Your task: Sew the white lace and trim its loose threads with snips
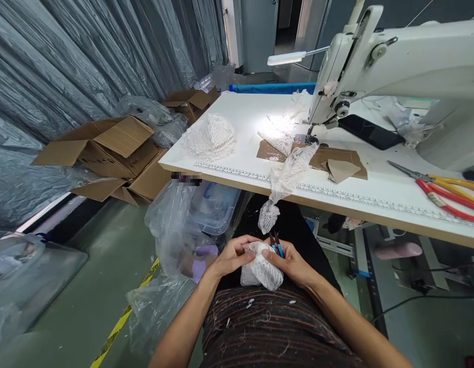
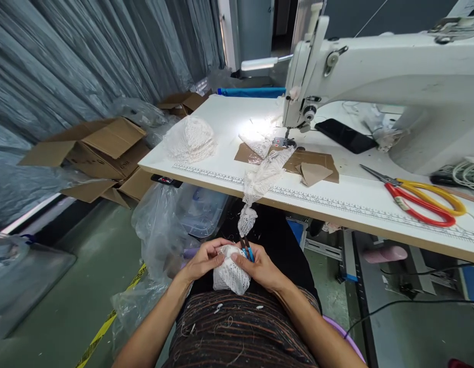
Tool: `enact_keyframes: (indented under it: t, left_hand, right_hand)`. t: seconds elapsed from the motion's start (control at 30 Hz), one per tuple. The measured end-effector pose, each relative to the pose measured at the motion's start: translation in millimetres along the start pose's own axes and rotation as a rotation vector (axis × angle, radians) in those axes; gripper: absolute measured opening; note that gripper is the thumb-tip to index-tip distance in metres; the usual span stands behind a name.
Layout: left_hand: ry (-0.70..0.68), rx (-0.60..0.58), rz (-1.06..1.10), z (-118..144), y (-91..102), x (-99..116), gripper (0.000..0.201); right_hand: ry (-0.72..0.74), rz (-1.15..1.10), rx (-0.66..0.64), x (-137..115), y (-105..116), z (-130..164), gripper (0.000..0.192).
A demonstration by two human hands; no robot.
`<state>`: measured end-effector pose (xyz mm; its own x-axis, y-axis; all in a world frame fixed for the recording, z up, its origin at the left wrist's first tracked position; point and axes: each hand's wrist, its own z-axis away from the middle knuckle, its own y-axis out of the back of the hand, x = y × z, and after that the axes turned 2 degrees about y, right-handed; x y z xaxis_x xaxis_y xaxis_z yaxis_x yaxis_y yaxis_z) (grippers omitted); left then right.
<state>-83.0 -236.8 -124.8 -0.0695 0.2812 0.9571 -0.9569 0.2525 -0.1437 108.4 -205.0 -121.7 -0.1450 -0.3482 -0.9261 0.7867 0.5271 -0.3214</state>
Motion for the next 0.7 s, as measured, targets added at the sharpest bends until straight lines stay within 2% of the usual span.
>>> enact_keyframes:
  t: [0.1, 0.2, 0.27, 0.33, 0.4, 0.47, 0.6, 0.67, 0.7]
  left_hand:
    - [0.065, 0.108, -0.032, -7.4, 6.6, -2.0, 0.051]
    - [0.022, 0.116, -0.229, -17.3, 14.5, 7.2, 0.049]
    - [-0.078, 0.047, -0.302, -21.7, 17.4, 14.1, 0.058]
    - [-0.145, -0.06, -0.261, -22.4, 17.1, 17.3, 0.068]
    - [-0.116, -0.162, -0.148, -19.3, 14.7, 15.9, 0.073]
    - [-0.052, -0.196, -0.019, -13.2, 12.5, 12.1, 0.073]
    - [-0.015, -0.126, 0.128, -0.1, 14.4, 10.2, 0.064]
    - [0.003, -0.089, 0.022, 2.0, 17.2, 11.9, 0.059]
    - [0.007, -0.061, -0.09, 1.3, 18.5, 12.1, 0.054]
  right_hand:
    - [0.016, 0.118, 0.077, 7.4, 10.2, -1.6, 0.042]
    - [0.048, 0.21, 0.109, 13.6, 16.2, -5.0, 0.042]
    - [0.07, 0.241, 0.089, 13.8, 15.5, -7.5, 0.04]
    - [0.096, 0.256, 0.04, 9.5, 11.6, -9.1, 0.037]
    - [0.119, 0.262, 0.002, 2.2, 6.5, -8.7, 0.035]
    - [0.108, 0.263, -0.015, -4.8, 2.0, -5.6, 0.037]
    - [0.038, 0.27, -0.02, -6.4, 0.5, 4.0, 0.045]
    - [0.07, 0.346, 0.03, -1.4, 6.3, 5.4, 0.043]
    - [0.117, 0.407, 0.103, 1.1, 11.4, 4.0, 0.041]
